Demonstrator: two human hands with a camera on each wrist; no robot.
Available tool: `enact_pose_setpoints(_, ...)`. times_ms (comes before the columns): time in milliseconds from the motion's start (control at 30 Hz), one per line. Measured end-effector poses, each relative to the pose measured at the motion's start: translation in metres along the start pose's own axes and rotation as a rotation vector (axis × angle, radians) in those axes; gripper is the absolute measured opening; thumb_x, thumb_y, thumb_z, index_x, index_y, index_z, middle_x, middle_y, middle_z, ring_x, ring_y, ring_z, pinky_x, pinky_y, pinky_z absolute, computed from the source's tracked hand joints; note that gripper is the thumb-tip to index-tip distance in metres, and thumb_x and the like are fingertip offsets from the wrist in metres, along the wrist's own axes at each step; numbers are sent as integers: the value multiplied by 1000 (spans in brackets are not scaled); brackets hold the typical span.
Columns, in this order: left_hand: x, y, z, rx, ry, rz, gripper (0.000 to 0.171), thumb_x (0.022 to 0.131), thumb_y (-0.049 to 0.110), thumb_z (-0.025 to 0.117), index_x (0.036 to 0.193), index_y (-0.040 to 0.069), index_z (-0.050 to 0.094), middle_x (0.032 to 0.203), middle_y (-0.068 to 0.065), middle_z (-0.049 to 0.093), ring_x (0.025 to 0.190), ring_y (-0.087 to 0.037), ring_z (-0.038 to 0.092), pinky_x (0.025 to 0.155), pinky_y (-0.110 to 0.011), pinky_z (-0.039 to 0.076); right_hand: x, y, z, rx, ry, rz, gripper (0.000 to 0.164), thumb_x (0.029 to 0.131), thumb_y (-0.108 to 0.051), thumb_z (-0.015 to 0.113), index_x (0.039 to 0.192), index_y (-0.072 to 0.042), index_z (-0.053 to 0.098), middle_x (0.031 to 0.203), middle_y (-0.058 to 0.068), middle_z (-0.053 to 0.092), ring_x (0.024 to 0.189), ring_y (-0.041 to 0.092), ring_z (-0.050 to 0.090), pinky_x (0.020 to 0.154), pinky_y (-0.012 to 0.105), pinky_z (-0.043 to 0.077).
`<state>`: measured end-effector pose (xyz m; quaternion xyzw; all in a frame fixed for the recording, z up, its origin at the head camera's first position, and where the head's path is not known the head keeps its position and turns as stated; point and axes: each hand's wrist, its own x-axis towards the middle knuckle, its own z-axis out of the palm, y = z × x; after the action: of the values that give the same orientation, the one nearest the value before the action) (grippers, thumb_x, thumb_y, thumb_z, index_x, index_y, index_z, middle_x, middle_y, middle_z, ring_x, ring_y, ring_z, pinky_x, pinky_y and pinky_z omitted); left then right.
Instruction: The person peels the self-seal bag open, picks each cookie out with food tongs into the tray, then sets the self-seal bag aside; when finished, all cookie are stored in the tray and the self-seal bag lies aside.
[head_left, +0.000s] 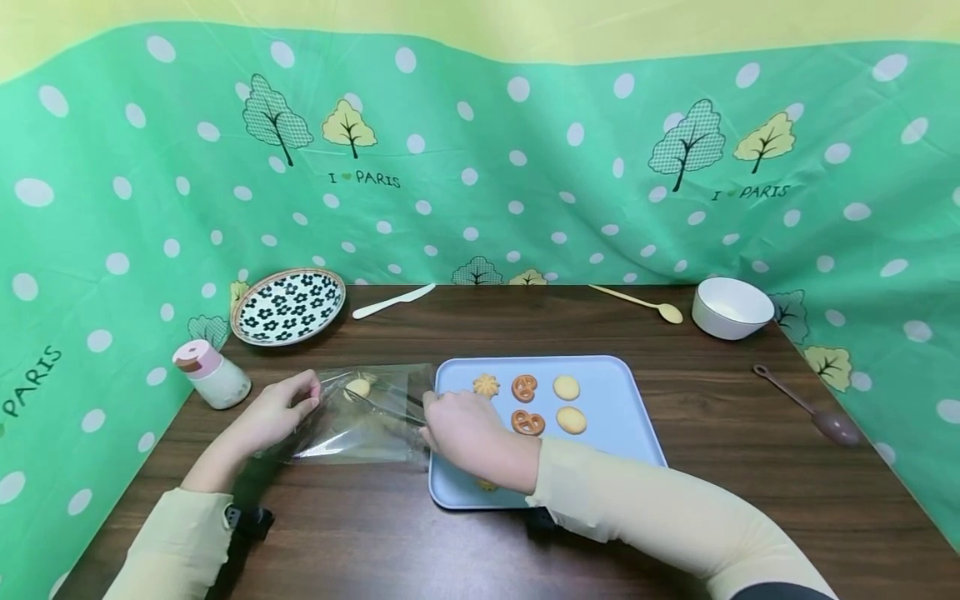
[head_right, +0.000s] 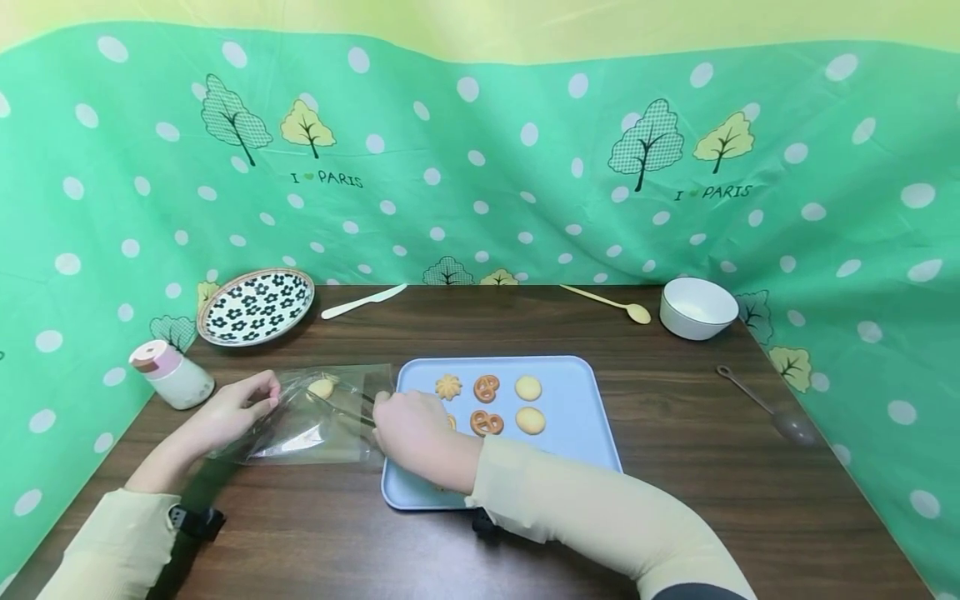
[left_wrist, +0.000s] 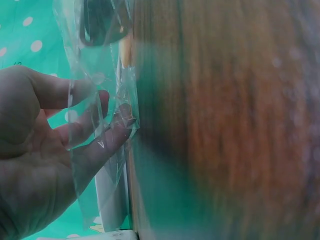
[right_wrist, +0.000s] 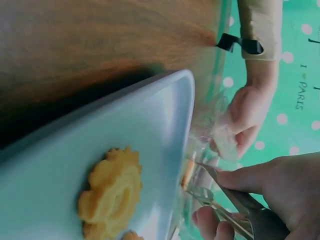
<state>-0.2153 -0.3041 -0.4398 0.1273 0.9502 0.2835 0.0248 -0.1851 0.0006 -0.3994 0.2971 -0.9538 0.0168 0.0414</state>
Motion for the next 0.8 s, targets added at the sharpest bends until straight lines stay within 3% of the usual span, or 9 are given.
enact_pose_setpoints(167,1,0,0,10,-1,5,12,92,6,57,89,15,49,75,0,51,74,-19,50,65,-33,38,-3,4,-2,17,16,-23,36,86,-44,64,96,-10,60,72,3,64,58,20,61,42,34,42)
enact_pose_setpoints(500,1,0,1,2,4,19,14,92,4,57,88,15,50,76,0,51,75,-19,50,66,-33,38,13,-2,8,-17,2,-22,41,89,-44,61,110,-9,59,75,2,64,61,19,62,45,34,45)
enact_pose_setpoints(800,2,0,1,12,3,22,15,90,2,57,87,15,49,77,1,52,78,-20,51,69,-35,38,11,5,13,6,30,-35,31,90,-41,61,99,-11,57,71,2,63,59,20,61,46,34,45)
